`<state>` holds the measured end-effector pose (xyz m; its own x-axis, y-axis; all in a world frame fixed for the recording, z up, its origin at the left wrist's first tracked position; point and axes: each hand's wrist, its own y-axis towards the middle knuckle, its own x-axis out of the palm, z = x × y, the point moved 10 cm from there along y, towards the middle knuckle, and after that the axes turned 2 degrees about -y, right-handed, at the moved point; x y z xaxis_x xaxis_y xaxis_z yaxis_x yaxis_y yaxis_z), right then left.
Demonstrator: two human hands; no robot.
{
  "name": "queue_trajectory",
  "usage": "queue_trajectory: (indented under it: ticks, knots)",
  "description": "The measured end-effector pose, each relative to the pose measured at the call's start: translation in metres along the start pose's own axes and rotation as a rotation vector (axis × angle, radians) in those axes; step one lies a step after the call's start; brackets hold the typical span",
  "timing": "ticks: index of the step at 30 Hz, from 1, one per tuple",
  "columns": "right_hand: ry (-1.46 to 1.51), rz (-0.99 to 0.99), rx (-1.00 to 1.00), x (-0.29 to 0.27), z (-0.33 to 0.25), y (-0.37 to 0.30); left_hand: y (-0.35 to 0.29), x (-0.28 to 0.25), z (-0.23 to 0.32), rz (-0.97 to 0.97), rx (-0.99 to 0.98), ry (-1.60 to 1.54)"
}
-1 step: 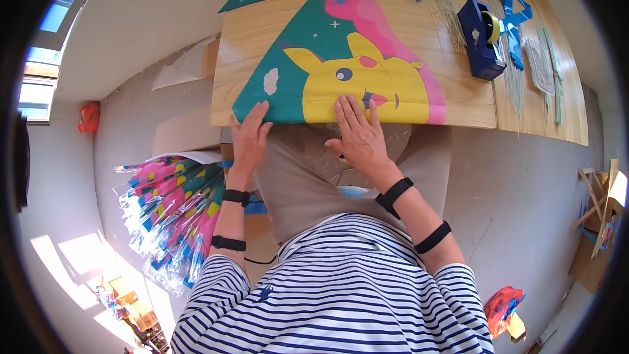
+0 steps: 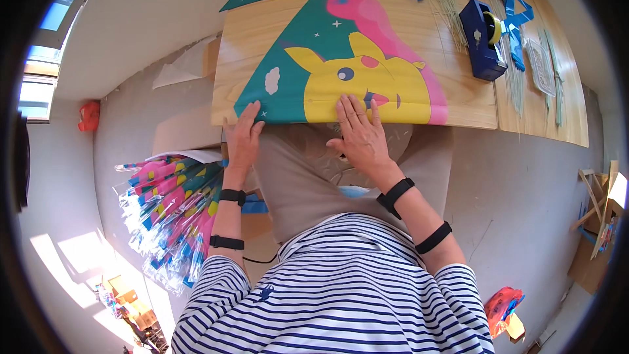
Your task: Assembling a Pikachu-themed kite by folding and attaching plastic components.
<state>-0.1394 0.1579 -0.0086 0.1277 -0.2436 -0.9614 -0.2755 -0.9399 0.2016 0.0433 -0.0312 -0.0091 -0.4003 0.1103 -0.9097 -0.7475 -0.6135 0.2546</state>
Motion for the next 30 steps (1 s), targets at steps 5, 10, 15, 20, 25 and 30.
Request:
queue_trajectory:
  ticks: [5,10,15,20,25,30]
  knots:
    - [0.016,0.019,-0.02,0.002,-0.002,0.001,-0.023,-0.029,-0.114,0.039,-0.442,0.124]
    - [0.048,0.021,0.007,0.0,0.0,0.001,0.01,-0.048,-0.016,0.03,-0.066,0.025]
    - [0.055,0.013,-0.016,-0.01,-0.006,0.005,0.02,-0.01,0.067,-0.046,0.176,-0.152]
    - [0.143,0.043,-0.076,0.001,-0.03,0.021,0.024,0.012,0.099,-0.111,0.255,-0.24]
    - [0.143,-0.014,-0.033,0.018,-0.035,0.023,0.018,0.026,0.096,-0.117,0.233,-0.178]
    - [0.11,0.01,-0.034,0.013,-0.033,0.022,0.011,0.022,0.076,-0.114,0.157,-0.128]
